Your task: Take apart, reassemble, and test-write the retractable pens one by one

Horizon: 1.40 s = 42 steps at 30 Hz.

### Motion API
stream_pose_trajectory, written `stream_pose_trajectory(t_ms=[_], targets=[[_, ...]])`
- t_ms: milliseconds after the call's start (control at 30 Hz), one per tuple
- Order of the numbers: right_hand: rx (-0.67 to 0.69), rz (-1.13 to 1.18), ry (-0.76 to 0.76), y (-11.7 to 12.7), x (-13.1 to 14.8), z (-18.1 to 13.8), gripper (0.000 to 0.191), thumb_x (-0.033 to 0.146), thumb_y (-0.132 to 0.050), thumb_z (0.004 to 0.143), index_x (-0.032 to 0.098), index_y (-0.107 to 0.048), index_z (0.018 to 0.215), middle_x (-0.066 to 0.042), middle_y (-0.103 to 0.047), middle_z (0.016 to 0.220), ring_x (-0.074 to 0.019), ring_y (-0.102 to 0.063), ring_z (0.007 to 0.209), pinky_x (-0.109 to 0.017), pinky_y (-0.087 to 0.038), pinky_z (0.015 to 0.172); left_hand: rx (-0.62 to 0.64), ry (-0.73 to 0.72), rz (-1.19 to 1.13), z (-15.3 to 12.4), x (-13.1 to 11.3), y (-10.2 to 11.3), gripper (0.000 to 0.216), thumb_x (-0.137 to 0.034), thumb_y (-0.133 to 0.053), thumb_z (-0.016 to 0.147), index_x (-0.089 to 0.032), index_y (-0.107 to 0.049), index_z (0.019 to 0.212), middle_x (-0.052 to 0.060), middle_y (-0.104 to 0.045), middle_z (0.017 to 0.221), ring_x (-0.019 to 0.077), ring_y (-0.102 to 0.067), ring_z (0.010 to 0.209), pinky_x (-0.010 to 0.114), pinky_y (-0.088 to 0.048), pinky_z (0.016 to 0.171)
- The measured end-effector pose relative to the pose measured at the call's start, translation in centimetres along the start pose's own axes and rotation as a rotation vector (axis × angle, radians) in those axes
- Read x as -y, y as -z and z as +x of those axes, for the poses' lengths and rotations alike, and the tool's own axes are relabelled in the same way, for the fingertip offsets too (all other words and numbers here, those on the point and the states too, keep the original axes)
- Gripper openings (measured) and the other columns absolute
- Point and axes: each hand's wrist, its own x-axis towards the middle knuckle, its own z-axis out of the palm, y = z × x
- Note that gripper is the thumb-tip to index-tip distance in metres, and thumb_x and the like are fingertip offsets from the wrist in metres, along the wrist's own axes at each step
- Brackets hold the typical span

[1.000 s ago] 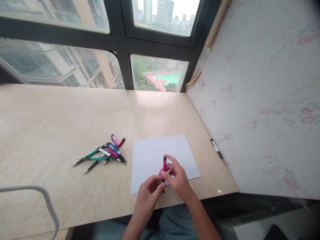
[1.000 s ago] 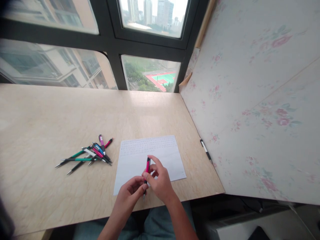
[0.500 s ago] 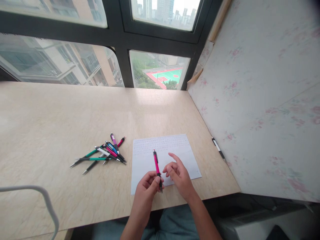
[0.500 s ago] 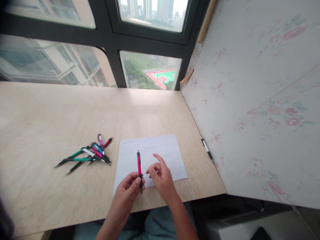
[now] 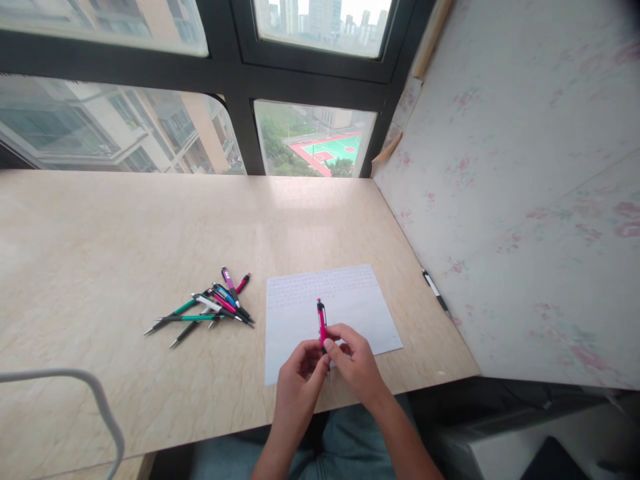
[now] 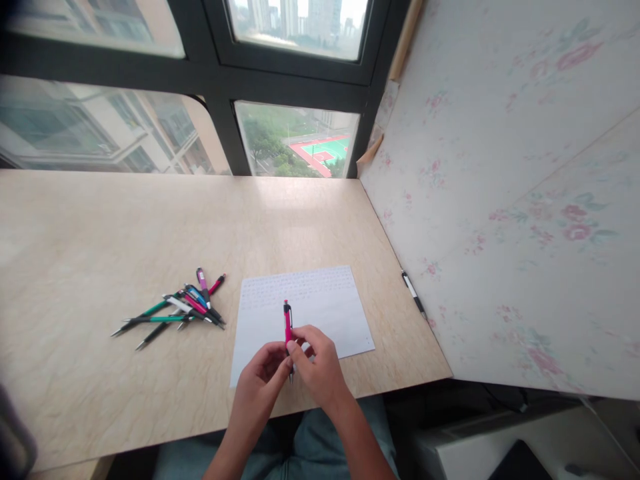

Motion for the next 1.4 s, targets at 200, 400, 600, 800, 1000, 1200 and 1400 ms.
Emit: stream_pose_trajectory(t_ms=[200, 400, 600, 800, 1000, 1200, 1400], targets=[[-0.041, 0.111, -0.096, 0.3, -0.3, -0.4, 0.025, 0.035, -0.055, 0.09, 0.018, -0.065, 0.106, -0.005, -0.066, 0.088, -0.0189, -0.062, 0.08, -0.028, -0.049, 0.066, 0.084, -0.072, 0.244, -0.5, -0.5, -0.3, 0.022, -0.035, -0.06, 0.085, -0.019, -0.067, 0.099, 0.008, -0.073, 0.092, 0.0214, -0.068, 0.08, 0.031, -0.053, 0.071], [-0.098, 0.122, -0.131, 1.9, -0.7, -0.1, 0.023, 0.037, -0.06, 0.086, 0.017, -0.066, 0.095, -0.005, -0.067, 0.083, -0.0183, -0.06, 0.075, -0.027, -0.046, 0.064, 0.064, -0.286, 0.623, -0.4, -0.1, 1.0, 0.018, -0.036, -0.056, 0.089, -0.022, -0.066, 0.095, 0.003, -0.07, 0.078, 0.0183, -0.065, 0.069, 0.029, -0.051, 0.064], [-0.251, 0.219, -0.187, 4.7, -1.9, 0.1, 0.026, 0.041, -0.065, 0.083, 0.016, -0.069, 0.091, -0.004, -0.067, 0.077, -0.0151, -0.057, 0.069, -0.023, -0.041, 0.057, -0.092, -0.749, 1.034, 2.0, 1.4, 5.1, 0.023, -0.032, -0.058, 0.087, -0.025, -0.067, 0.107, 0.008, -0.07, 0.103, 0.0251, -0.065, 0.092, 0.039, -0.05, 0.079], [-0.429, 0.591, -0.279, 7.0, -2.7, -0.1, 0.033, 0.039, -0.078, 0.073, 0.016, -0.073, 0.095, -0.004, -0.068, 0.081, -0.0121, -0.057, 0.069, -0.022, -0.045, 0.062, -0.085, -0.827, 1.264, 2.5, 2.1, 6.5, 0.024, -0.032, -0.059, 0.085, -0.025, -0.069, 0.105, 0.009, -0.068, 0.115, 0.028, -0.062, 0.099, 0.04, -0.048, 0.079], [-0.405, 0.692, -0.31, 7.8, -2.7, 0.2, 0.036, 0.039, -0.081, 0.069, 0.015, -0.074, 0.094, -0.006, -0.069, 0.083, -0.0145, -0.059, 0.069, -0.025, -0.048, 0.063, -0.098, -0.791, 1.263, 2.1, 2.2, 6.4, 0.026, -0.034, -0.058, 0.086, -0.025, -0.068, 0.107, 0.009, -0.067, 0.117, 0.0274, -0.061, 0.102, 0.04, -0.047, 0.082], [-0.37, 0.428, -0.292, 8.9, -2.8, 0.1, 0.042, 0.045, -0.075, 0.072, 0.015, -0.072, 0.101, -0.006, -0.069, 0.084, -0.0171, -0.061, 0.072, -0.027, -0.048, 0.062, -0.091, -0.763, 1.236, 2.0, 2.3, 6.4, 0.026, -0.033, -0.059, 0.085, -0.025, -0.068, 0.108, 0.009, -0.067, 0.118, 0.0276, -0.06, 0.104, 0.041, -0.047, 0.085], [-0.502, -0.343, -0.171, 14.1, -3.7, 0.9, 0.037, 0.042, -0.063, 0.08, 0.013, -0.071, 0.101, -0.009, -0.072, 0.087, -0.021, -0.062, 0.075, -0.031, -0.047, 0.068, -0.097, -0.787, 1.217, 2.3, 2.6, 6.5, 0.026, -0.034, -0.06, 0.085, -0.024, -0.068, 0.108, 0.008, -0.067, 0.117, 0.0277, -0.061, 0.103, 0.041, -0.046, 0.085]])
